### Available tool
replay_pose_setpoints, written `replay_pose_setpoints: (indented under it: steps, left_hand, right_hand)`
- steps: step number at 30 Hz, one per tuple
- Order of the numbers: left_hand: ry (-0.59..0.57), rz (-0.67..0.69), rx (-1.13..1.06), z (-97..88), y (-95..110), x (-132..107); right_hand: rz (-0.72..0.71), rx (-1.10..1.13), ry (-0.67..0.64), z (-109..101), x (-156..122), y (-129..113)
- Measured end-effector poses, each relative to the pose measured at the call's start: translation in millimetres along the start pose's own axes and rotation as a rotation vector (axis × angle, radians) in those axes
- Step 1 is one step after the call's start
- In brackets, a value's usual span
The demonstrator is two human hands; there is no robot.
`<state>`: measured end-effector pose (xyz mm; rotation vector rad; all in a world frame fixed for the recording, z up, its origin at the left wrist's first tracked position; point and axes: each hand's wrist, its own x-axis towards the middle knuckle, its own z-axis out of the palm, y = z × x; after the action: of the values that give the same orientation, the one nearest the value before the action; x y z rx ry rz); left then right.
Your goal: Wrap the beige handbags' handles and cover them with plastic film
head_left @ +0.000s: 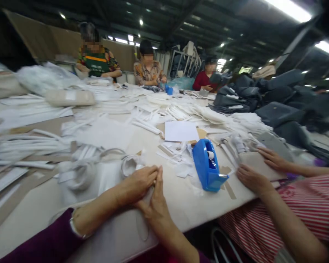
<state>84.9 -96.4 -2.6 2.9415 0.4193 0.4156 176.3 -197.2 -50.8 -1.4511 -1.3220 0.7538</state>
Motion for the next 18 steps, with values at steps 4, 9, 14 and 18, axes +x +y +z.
replay_pose_setpoints:
  steps: [4, 9, 14, 18]
  left_hand:
    - [0.384, -0.256, 0.218, -26.7, 11, -51]
    - [0.529, -1.071, 0.184, -23.7, 33, -158]
    - [0.445, -1.257, -0.278, -19.5, 47, -187]
    - [0.461, -1.225, -0.403, -17.2, 60, -170]
  right_hand:
    - [0.048, -0.04, -0.114, -9, -2, -4]
    - [0.032, -0.147, -0.134, -10, -4, 0]
    - [0.101, -0.253, -0.166, -17, 2, 4]
    - [0.141, -0.398, -0.171, -48, -9, 22]
